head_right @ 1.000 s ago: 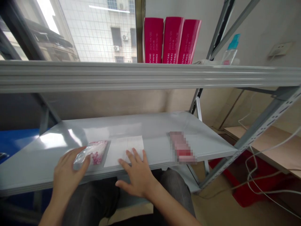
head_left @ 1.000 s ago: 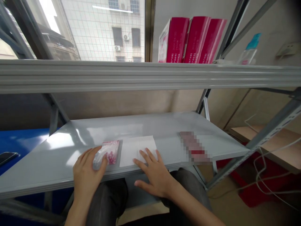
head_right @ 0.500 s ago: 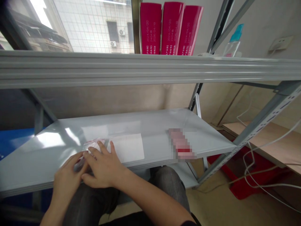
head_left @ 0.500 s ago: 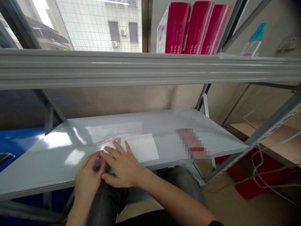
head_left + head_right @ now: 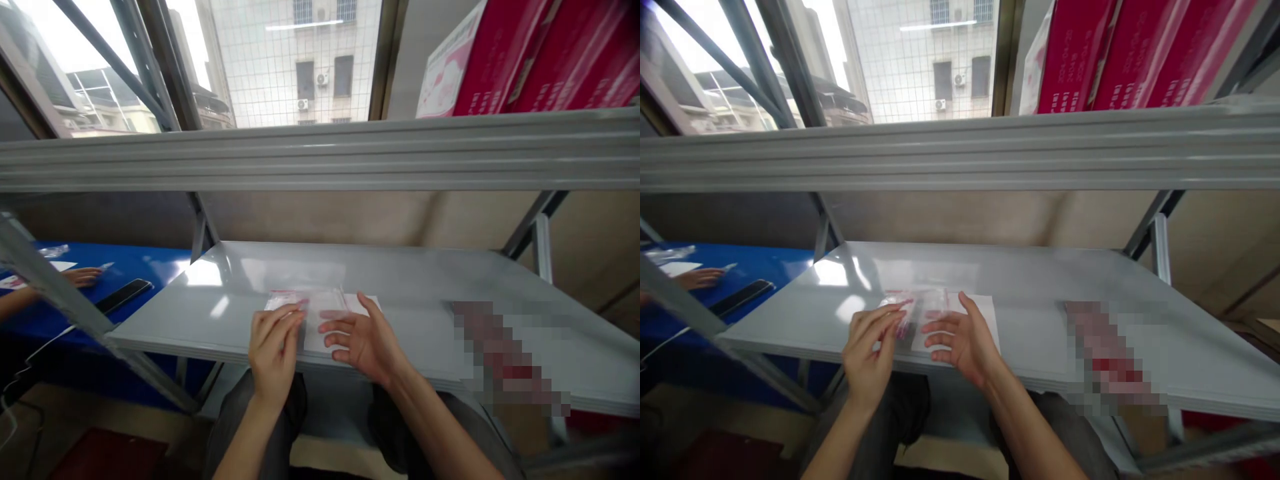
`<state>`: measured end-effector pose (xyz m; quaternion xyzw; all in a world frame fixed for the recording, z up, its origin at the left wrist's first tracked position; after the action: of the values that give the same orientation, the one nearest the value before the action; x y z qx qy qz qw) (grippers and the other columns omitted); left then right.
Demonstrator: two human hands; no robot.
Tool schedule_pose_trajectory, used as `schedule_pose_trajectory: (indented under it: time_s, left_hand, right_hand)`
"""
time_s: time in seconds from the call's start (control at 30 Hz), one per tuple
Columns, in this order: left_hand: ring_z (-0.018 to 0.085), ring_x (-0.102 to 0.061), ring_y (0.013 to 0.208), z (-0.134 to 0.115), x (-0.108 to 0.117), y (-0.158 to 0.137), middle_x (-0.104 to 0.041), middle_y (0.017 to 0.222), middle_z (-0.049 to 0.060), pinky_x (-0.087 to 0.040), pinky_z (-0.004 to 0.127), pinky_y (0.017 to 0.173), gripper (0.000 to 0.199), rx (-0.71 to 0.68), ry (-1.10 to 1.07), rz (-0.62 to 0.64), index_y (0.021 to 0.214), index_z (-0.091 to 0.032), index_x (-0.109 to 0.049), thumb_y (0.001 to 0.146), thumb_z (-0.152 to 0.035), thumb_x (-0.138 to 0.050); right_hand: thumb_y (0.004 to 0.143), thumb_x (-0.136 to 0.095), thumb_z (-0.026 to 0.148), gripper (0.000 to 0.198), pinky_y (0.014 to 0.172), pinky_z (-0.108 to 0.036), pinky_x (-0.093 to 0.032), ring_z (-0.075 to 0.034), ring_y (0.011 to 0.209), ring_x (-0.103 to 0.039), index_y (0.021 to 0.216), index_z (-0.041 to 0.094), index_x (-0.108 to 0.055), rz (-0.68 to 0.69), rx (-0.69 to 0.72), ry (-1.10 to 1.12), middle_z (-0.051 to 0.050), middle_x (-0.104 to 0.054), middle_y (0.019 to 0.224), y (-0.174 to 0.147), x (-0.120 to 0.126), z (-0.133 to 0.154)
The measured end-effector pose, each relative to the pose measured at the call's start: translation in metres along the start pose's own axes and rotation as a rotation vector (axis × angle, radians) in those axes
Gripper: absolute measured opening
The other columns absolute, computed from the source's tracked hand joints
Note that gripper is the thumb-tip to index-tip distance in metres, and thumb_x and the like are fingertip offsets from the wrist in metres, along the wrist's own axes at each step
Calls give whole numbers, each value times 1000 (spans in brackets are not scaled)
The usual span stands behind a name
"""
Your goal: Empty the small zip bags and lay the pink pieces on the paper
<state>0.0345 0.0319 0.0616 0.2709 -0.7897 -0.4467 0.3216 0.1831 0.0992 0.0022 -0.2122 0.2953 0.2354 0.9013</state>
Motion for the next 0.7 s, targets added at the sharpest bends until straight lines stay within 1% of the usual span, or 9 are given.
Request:
schedule_pose_trajectory:
  time_s: [0.07, 0.13, 0.2, 0.33, 0.43, 0.5, 0.6, 0.67, 0.7]
  left_hand:
    - [20, -68, 92, -14, -14, -9, -74, 102, 6, -55, 34, 79, 32, -123, -111, 120, 106, -25, -72, 89, -3, -54]
    - [19, -70, 95, -18, -23, -19, -74, 105, 6, -56, 31, 81, 38, -162, -163, 192, 111, -24, -70, 89, 0, -51]
    - [19, -70, 99, -16, -26, -27, -73, 108, 7, -57, 30, 86, 39, -140, -158, 211, 115, -22, -69, 89, 1, -52]
    - [19, -71, 95, -10, -22, -30, -74, 104, 6, -57, 31, 87, 32, -79, -128, 150, 107, -23, -71, 85, -2, -59]
    - [21, -69, 93, -4, -20, -27, -73, 103, 7, -57, 34, 83, 26, 15, -152, 159, 105, -21, -69, 86, -7, -57]
    - [18, -66, 79, 1, -19, -25, -70, 101, 8, -55, 31, 69, 24, 100, -152, 157, 107, -20, -67, 87, -13, -56]
    - [12, -51, 54, 8, -18, -22, -61, 75, 1, -44, 25, 51, 16, 278, -181, 134, 103, -20, -62, 87, -21, -57]
    - [11, -46, 49, 6, -28, -21, -49, 61, -4, -38, 23, 48, 7, 399, -303, 209, 92, -20, -59, 88, -26, -57]
    - [11, -45, 49, 3, -36, -22, -46, 57, -5, -37, 22, 47, 9, 451, -394, 283, 86, -20, -57, 89, -28, -57]
  right_hand:
    - [75, -72, 53, 44, 50, -22, -48, -13, 60, -60, 86, 10, -74, -52, 35, -1, -7, -67, 72, -7, 16, 10]
    - [68, -83, 35, 27, 49, -20, -47, -10, 57, -57, 81, 12, -74, -108, 83, -52, -1, -63, 66, -14, 32, 18]
    - [65, -86, 27, 28, 53, -20, -50, -10, 60, -58, 86, 12, -75, -100, 69, -84, -1, -64, 69, -18, 41, 18]
    - [64, -89, 29, 35, 59, -20, -54, -10, 63, -62, 90, 12, -75, -93, 32, -122, -2, -67, 72, -21, 49, 16]
    - [60, -91, 33, 34, 54, -19, -53, -10, 58, -63, 79, 14, -72, -124, 18, -166, -1, -67, 68, -21, 50, 15]
    - [57, -92, 35, 34, 55, -20, -54, -9, 58, -62, 72, 14, -70, -134, 29, -186, 0, -67, 67, -20, 49, 14]
    - [55, -92, 37, 35, 50, -17, -50, -8, 56, -59, 65, 14, -68, -130, 97, -240, 1, -65, 62, -20, 45, 17]
    - [55, -91, 38, 35, 45, -16, -45, -8, 53, -57, 62, 14, -67, -106, 139, -302, 1, -65, 59, -19, 40, 17]
    - [56, -90, 38, 34, 43, -16, -43, -8, 51, -56, 61, 14, -67, -91, 149, -337, 0, -65, 57, -19, 36, 16]
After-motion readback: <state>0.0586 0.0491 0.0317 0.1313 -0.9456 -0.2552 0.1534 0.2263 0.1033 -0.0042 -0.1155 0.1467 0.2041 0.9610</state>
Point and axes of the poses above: each hand's wrist, its own y-axis towards the middle knuckle, its own x-axis out of the back of the hand, z = x × y, the point moved 7 cm from there along y, towards the middle knuckle
